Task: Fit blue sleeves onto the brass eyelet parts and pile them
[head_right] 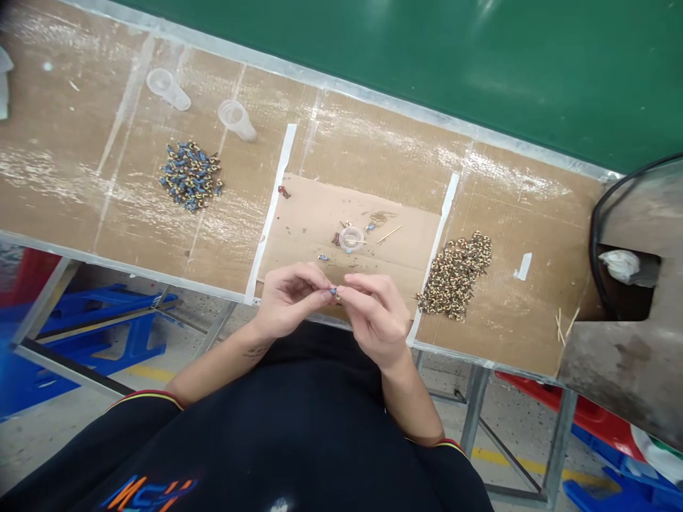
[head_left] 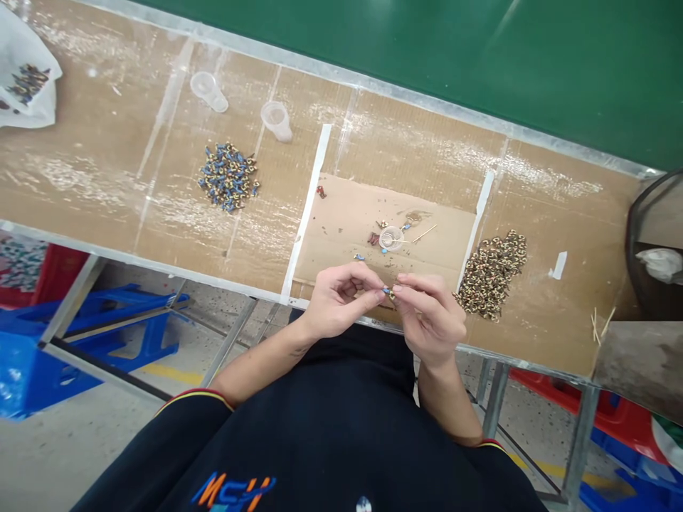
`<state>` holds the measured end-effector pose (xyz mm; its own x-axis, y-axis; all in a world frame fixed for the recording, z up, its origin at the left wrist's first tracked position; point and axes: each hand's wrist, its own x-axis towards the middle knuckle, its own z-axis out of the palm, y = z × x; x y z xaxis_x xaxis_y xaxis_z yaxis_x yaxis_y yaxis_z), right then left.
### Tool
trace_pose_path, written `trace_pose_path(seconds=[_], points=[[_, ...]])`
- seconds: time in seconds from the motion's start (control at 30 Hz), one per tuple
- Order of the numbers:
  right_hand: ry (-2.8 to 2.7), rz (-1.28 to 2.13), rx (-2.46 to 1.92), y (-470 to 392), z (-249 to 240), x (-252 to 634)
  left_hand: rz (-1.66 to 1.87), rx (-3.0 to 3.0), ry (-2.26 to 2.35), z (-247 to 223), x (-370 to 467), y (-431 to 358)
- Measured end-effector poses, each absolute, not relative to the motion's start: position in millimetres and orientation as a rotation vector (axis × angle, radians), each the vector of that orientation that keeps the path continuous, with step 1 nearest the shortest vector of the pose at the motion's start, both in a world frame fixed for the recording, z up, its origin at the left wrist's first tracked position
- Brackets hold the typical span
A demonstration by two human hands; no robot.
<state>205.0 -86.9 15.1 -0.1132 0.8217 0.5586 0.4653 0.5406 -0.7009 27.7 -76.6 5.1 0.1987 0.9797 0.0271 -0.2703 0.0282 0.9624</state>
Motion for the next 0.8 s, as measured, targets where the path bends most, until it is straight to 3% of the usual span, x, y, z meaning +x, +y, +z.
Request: trace_pose_path(seconds=[0.47, 0.8], points=[[-1.647, 0.623, -1.112, -89.2, 17.6, 202.7, 1.358, 1.725, 0.858, 4.8, 20.0, -68.6], [-1.701, 0.612, -1.12, -87.2, 25.2, 201.1, 1.425, 1.852, 0.846, 7.6, 18.3, -66.4]])
